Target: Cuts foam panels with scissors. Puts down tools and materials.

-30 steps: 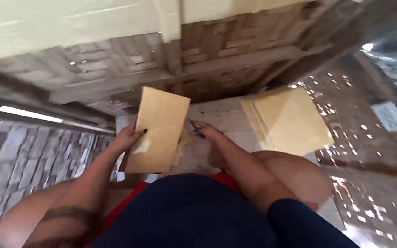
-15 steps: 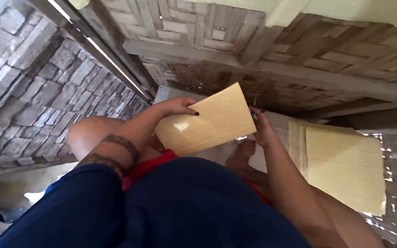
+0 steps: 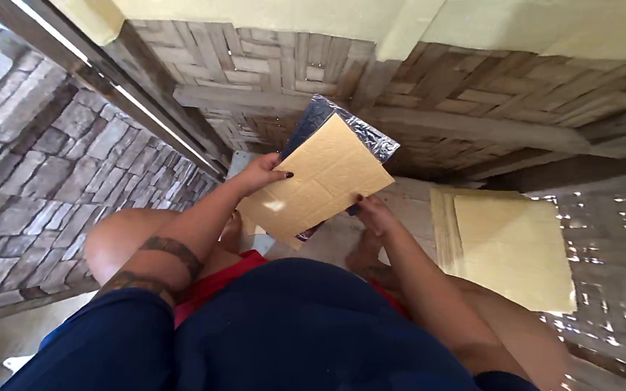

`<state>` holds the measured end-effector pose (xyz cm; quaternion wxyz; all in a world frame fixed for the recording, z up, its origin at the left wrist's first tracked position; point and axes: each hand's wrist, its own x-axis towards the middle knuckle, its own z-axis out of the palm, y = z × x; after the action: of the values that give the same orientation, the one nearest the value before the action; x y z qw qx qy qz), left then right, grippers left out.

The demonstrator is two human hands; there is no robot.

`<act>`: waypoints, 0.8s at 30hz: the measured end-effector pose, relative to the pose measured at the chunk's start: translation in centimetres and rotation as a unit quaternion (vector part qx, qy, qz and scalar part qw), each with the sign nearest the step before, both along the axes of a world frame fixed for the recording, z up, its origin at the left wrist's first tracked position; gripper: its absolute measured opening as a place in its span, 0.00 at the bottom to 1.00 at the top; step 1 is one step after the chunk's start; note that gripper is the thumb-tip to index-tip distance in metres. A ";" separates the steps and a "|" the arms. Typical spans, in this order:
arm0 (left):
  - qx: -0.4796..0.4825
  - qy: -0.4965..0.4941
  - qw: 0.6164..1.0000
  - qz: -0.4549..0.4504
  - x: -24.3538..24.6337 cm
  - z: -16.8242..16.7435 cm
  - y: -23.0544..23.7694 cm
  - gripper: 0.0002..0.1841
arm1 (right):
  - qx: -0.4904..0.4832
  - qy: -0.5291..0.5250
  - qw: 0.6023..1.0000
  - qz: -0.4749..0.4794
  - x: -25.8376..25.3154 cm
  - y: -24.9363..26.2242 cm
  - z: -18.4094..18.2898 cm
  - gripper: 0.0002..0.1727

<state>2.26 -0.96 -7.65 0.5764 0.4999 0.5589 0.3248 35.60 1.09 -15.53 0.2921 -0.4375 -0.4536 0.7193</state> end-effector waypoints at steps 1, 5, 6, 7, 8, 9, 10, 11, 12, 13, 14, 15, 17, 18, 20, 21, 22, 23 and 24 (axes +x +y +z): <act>0.003 0.000 1.000 0.019 0.6 -0.1 0.0 0.14 | 0.010 -0.032 0.999 -0.008 -0.6 -0.3 -0.3 0.26; 0.013 0.037 0.998 0.052 2.1 -0.3 -0.3 0.20 | 0.023 -0.124 0.992 0.013 -2.0 -1.3 0.0 0.23; 0.021 0.058 0.997 0.045 2.1 -0.2 -0.6 0.20 | 0.022 -0.132 0.991 0.015 -2.1 -1.4 -0.2 0.22; 0.029 0.077 0.996 0.033 1.9 0.0 -0.9 0.21 | 0.019 -0.139 0.990 0.010 -2.1 -1.4 -0.5 0.22; 0.040 0.094 0.995 0.021 1.7 0.1 -1.0 0.21 | 0.008 -0.146 0.989 -0.003 -1.7 -1.3 -0.9 0.23; 0.051 0.110 0.992 0.021 1.5 0.1 -1.1 0.21 | -0.011 -0.154 0.988 -0.018 -1.1 -1.1 -1.6 0.25; 0.074 0.127 0.989 0.033 1.2 0.1 -1.1 0.21 | -0.032 -0.164 0.986 -0.027 -0.4 -0.8 -2.2 0.26; 0.103 0.146 0.983 0.048 0.7 0.0 -1.0 0.21 | -0.048 -0.178 0.982 -0.033 0.4 -0.6 -2.7 0.28; 0.142 0.169 0.974 0.059 0.1 0.1 -0.9 0.22 | -0.062 -0.198 0.978 -0.034 1.2 -0.5 -3.1 0.29; 0.180 0.189 0.963 0.062 -0.6 0.3 -0.7 0.25 | -0.071 -0.215 0.974 -0.031 1.9 -0.5 -3.5 0.29; 0.211 0.209 0.953 0.059 -1.5 0.8 -0.7 0.26 | -0.071 -0.233 0.970 -0.022 2.5 -0.5 -4.3 0.30; 0.238 0.227 0.943 0.049 -2.4 1.4 -0.8 0.27 | -0.070 -0.252 0.965 -0.003 3.0 -0.6 -4.6 0.30; 0.277 0.263 0.923 0.041 -3.2 3.8 -1.5 0.23 | -0.065 -0.291 0.953 0.050 3.2 -0.8 -5.3 0.32; 0.283 0.288 0.913 0.055 -1.6 6.4 -2.7 0.19 | -0.064 -0.312 0.945 0.078 3.2 -0.8 -6.4 0.33; 0.232 0.348 0.905 0.078 4.6 13.2 -5.6 0.15 | -0.050 -0.354 0.927 0.112 2.7 -0.6 -9.2 0.33; 0.167 0.374 0.912 0.027 7.2 16.2 -6.6 0.17 | -0.041 -0.372 0.919 0.125 2.6 -0.6 -9.8 0.33; 0.066 0.399 0.913 -0.057 9.4 18.5 -7.1 0.21 | -0.032 -0.389 0.911 0.135 2.5 -0.6 -9.8 0.33; -0.041 0.421 0.896 -0.132 12.1 20.5 -7.0 0.23 | -0.029 -0.405 0.903 0.141 2.5 -0.5 -9.6 0.33; -0.129 0.441 0.872 -0.172 14.5 21.6 -6.7 0.22 | -0.034 -0.418 0.897 0.139 2.4 -0.3 -9.2 0.33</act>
<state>16.79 -7.65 13.99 0.3765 0.6010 0.6967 -0.1083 38.04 0.78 -24.75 -0.0427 -0.6398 -0.5655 0.5187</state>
